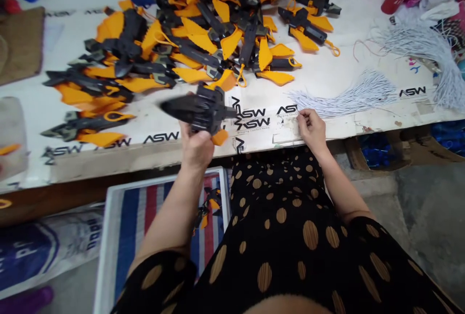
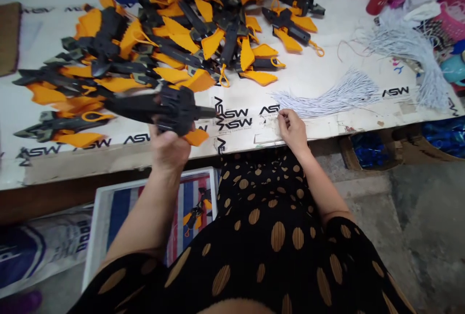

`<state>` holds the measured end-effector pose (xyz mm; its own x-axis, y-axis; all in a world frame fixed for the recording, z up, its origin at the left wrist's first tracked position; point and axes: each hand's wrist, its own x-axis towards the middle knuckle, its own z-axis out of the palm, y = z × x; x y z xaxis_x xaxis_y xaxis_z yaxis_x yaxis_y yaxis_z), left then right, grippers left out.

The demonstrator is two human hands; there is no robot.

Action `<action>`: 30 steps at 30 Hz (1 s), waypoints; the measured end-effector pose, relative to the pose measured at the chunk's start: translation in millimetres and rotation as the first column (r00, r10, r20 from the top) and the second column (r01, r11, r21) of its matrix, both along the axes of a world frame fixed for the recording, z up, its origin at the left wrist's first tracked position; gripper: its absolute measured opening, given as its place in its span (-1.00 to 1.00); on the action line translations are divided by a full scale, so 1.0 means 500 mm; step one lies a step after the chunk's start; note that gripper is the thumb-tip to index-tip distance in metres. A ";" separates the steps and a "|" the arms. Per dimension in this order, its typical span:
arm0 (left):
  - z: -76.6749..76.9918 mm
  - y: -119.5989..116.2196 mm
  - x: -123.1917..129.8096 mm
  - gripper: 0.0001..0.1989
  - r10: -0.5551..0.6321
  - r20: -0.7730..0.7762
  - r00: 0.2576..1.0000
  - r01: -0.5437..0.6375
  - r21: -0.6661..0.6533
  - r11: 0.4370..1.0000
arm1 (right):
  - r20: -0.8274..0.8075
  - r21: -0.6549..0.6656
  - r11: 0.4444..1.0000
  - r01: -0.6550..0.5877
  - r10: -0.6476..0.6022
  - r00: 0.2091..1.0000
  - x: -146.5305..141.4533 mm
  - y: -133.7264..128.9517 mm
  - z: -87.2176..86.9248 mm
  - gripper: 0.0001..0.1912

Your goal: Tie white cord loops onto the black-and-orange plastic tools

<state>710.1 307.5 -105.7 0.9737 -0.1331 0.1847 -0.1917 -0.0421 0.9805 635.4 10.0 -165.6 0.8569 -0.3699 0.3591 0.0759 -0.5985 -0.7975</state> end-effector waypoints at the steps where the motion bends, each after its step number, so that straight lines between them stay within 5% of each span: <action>1: 0.004 -0.012 -0.008 -0.34 -0.009 -0.059 0.998 0.004 -0.079 0.997 | 0.001 0.000 1.000 0.004 -0.004 1.000 0.000 0.000 0.001 -0.76; 4: -0.010 -0.042 0.006 -0.47 -0.106 -0.263 0.959 0.066 -0.157 0.985 | 0.031 -0.004 1.000 -0.003 0.003 1.000 0.002 -0.001 0.009 -0.78; 8: -0.073 -0.076 0.067 -0.50 -0.230 -0.424 0.876 0.194 -0.127 0.973 | 0.111 -0.035 0.996 -0.079 0.082 0.990 -0.008 -0.004 0.027 -0.81; 11: -0.101 -0.093 0.102 -0.48 -0.123 -0.326 0.937 0.142 0.033 0.989 | 0.064 -0.093 0.981 -0.172 0.179 0.982 -0.032 0.006 0.043 -0.81; 14: -0.085 -0.098 0.103 -0.56 0.025 -0.030 0.999 -0.014 0.302 0.953 | 0.012 -0.116 0.951 -0.288 0.292 0.956 -0.061 0.027 0.057 -0.82; 17: -0.047 -0.098 0.051 -0.69 0.060 0.249 0.967 -0.176 0.477 0.861 | -0.018 -0.095 0.931 -0.351 0.351 0.936 -0.083 0.047 0.062 -0.83; 20: -0.034 -0.102 -0.048 -0.73 -0.141 0.276 0.951 -0.045 0.571 0.820 | -0.062 -0.026 0.949 -0.315 0.313 0.948 -0.095 0.056 0.057 -0.83; 22: -0.054 -0.110 -0.114 -0.67 -0.257 0.236 0.937 0.039 0.661 0.750 | -0.093 0.043 0.961 -0.272 0.275 0.957 -0.099 0.059 0.051 -0.83; 25: -0.101 -0.128 -0.171 -0.65 -0.216 0.293 0.931 -0.073 0.731 0.679 | -0.120 0.119 0.959 -0.259 0.273 0.955 -0.101 0.067 0.042 -0.82; 30: -0.118 -0.143 -0.180 -0.77 -0.082 0.320 0.944 -0.134 0.598 0.790 | -0.091 0.103 0.944 -0.315 0.324 0.942 -0.104 0.083 0.047 -0.81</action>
<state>620.2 236.3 -164.8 0.8814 -0.2972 0.3671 -0.4709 -0.6135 0.6339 583.7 51.4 -142.0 0.9660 -0.0960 0.2400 0.1650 -0.4854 -0.8586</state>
